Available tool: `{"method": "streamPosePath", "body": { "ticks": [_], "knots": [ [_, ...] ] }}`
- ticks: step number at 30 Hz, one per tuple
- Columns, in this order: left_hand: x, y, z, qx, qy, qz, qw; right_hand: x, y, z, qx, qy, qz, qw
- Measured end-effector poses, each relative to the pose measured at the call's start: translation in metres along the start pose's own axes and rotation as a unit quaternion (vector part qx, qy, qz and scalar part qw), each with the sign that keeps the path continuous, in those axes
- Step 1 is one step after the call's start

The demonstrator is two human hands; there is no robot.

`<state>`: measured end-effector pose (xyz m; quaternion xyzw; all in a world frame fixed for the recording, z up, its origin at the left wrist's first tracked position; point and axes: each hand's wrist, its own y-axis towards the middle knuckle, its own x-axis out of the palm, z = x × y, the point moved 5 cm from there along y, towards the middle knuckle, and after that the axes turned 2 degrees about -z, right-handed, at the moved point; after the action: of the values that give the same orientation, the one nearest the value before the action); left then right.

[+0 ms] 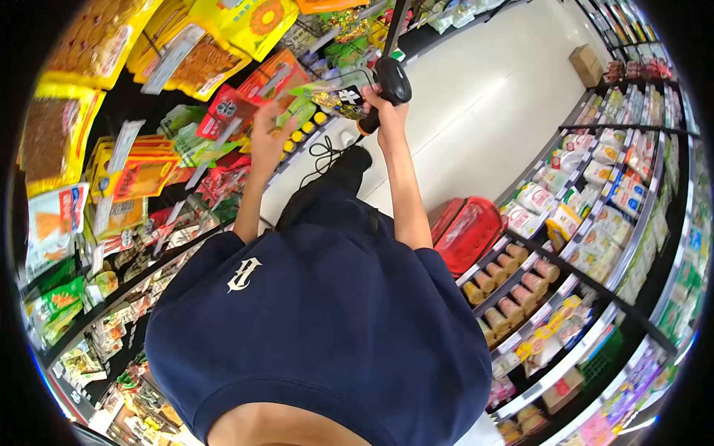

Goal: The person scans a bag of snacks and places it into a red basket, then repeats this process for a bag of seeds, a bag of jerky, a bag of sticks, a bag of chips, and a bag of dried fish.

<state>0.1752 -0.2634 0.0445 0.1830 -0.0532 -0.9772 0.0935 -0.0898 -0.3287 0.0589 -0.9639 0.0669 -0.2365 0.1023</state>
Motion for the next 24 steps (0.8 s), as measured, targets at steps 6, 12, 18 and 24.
{"method": "streamPosePath", "body": {
  "ticks": [6,12,18,24],
  "knots": [
    [0.1,0.089,-0.088,-0.165,-0.266,-0.07,0.947,-0.025,0.105,0.009,0.11,-0.014,0.013,0.994],
    [0.166,0.159,-0.105,-0.259,-0.37,-0.141,0.881,-0.047,0.167,0.008,0.118,-0.048,0.025,0.992],
    [0.198,0.189,-0.108,-0.264,-0.235,-0.147,0.924,-0.087,0.215,0.032,0.163,-0.02,0.116,0.98],
    [0.2,0.197,-0.117,-0.262,-0.19,-0.019,0.946,-0.09,0.257,0.08,0.242,0.008,0.108,0.964]
  ]
}}
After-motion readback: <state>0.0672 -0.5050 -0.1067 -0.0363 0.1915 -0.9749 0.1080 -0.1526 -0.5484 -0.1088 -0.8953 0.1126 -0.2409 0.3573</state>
